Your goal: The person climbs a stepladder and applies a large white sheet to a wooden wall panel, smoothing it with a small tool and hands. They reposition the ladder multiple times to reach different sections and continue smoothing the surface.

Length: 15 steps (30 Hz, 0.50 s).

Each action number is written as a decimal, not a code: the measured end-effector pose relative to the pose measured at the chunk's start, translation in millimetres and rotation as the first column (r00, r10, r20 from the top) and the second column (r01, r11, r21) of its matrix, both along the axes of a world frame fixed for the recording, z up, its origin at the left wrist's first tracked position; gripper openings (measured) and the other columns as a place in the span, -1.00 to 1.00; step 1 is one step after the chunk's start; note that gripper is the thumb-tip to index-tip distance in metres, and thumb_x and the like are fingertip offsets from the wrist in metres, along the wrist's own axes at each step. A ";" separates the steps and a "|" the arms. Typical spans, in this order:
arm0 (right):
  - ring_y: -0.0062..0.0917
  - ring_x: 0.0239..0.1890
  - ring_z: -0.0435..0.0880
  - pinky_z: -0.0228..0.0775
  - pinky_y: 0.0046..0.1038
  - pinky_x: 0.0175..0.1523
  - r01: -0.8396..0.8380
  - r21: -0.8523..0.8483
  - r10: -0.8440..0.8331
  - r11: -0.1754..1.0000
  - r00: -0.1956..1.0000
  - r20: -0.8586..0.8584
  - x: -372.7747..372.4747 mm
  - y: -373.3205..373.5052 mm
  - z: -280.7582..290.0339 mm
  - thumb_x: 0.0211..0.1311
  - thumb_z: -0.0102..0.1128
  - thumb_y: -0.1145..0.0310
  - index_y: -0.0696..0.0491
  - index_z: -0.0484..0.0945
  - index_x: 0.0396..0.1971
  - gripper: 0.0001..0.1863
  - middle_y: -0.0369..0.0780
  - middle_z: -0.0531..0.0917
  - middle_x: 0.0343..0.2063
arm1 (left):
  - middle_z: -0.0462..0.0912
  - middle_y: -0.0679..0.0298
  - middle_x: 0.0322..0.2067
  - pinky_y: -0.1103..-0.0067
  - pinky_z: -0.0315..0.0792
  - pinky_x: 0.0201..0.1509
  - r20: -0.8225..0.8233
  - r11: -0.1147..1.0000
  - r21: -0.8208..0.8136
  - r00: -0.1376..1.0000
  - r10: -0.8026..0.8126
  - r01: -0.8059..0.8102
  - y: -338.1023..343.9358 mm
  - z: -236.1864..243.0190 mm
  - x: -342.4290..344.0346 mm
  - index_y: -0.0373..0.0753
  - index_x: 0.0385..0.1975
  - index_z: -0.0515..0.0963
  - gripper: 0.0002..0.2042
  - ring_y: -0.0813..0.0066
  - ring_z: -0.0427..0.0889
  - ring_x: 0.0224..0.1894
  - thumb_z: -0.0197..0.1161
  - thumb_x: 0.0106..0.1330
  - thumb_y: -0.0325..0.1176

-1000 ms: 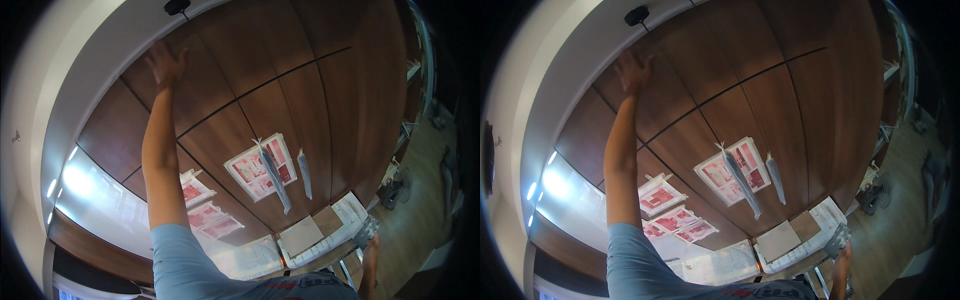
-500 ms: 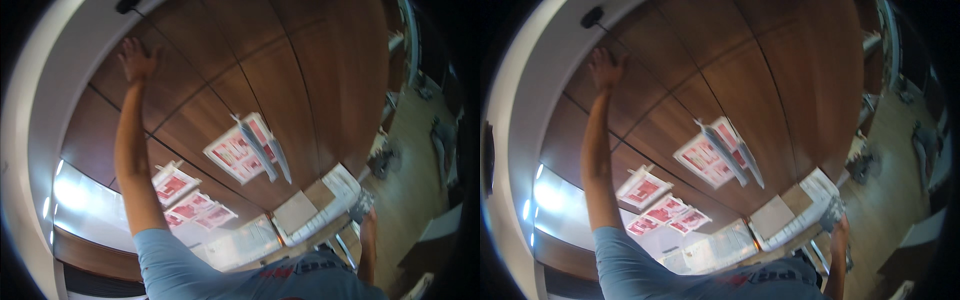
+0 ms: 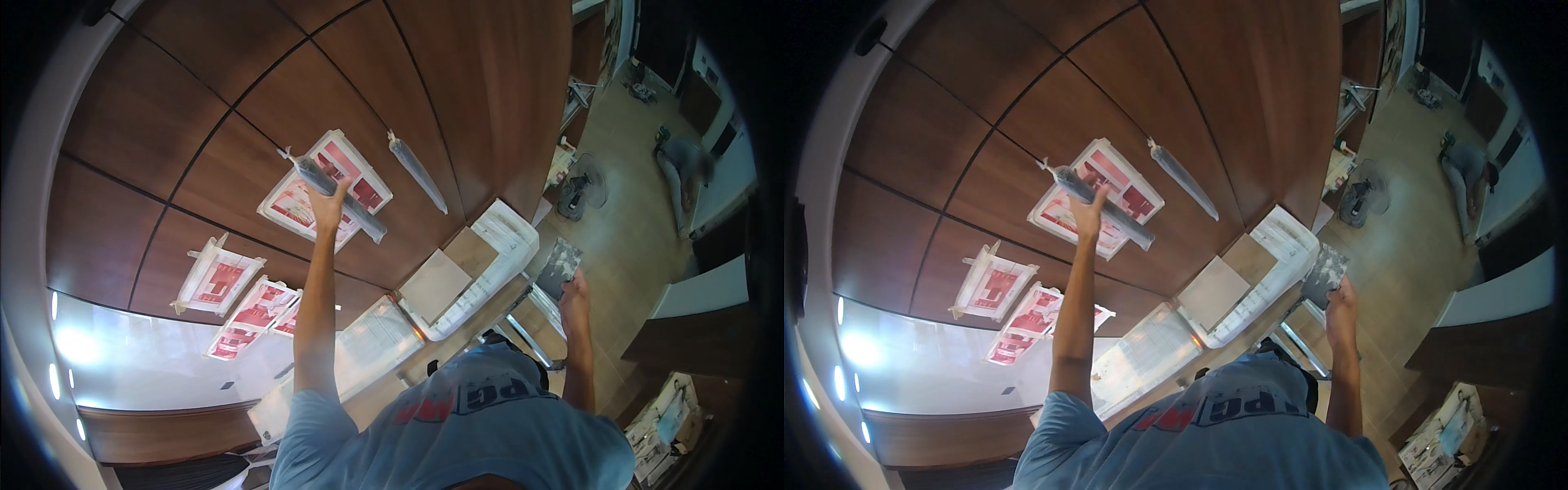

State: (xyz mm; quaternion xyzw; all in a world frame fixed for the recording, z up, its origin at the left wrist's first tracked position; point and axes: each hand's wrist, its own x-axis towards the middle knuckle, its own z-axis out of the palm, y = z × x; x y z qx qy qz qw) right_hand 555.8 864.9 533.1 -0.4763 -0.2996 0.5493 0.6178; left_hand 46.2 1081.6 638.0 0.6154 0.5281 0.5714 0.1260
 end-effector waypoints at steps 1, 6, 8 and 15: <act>-0.47 0.23 0.54 0.25 -0.48 0.36 -0.007 0.018 0.007 1.000 1.000 0.010 2.2 1.3 -2.7 0.13 -0.20 0.67 0.23 0.35 0.37 -0.30 -0.16 0.60 0.19 | 0.64 0.14 -0.07 0.47 0.48 0.11 0.058 1.000 -0.021 0.998 0.016 -0.015 1.6 -5.7 8.1 -0.41 0.19 0.38 -0.40 0.40 0.61 -0.03 0.51 0.28 -0.27; -0.48 0.19 0.54 0.32 -0.44 0.31 -0.262 0.044 0.251 0.964 0.953 0.172 -33.6 53.6 -35.9 0.25 -0.10 0.62 0.22 0.43 0.31 -0.43 -0.16 0.63 0.11 | 0.68 0.25 -0.40 0.51 0.50 -0.21 0.157 0.990 -0.108 0.981 0.111 -0.094 9.2 -3.4 19.1 -0.41 -0.21 0.59 -0.65 0.49 0.62 -0.36 0.50 0.30 -0.21; -0.46 0.19 0.55 0.34 -0.42 0.30 -0.333 0.021 0.309 0.943 0.894 0.325 -63.0 93.4 -45.7 0.35 -0.05 0.56 0.24 0.49 0.23 -0.55 -0.14 0.65 0.07 | 0.66 0.27 -0.46 0.51 0.47 -0.30 0.152 0.986 -0.121 0.979 0.136 -0.118 10.0 -4.2 18.6 -0.38 -0.34 0.62 -0.67 0.51 0.59 -0.42 0.47 0.33 -0.18; -0.15 0.23 0.60 0.35 -0.33 0.34 -0.338 0.316 0.113 0.886 0.821 0.560 -194.1 241.5 -6.6 0.59 -0.13 0.08 0.26 0.44 0.29 -0.42 0.08 0.65 0.12 | 0.64 0.30 -0.46 0.50 0.49 -0.31 0.081 0.975 -0.222 0.997 0.016 0.003 4.4 -20.3 13.7 -0.35 -0.33 0.61 -0.70 0.54 0.60 -0.39 0.36 0.42 -0.18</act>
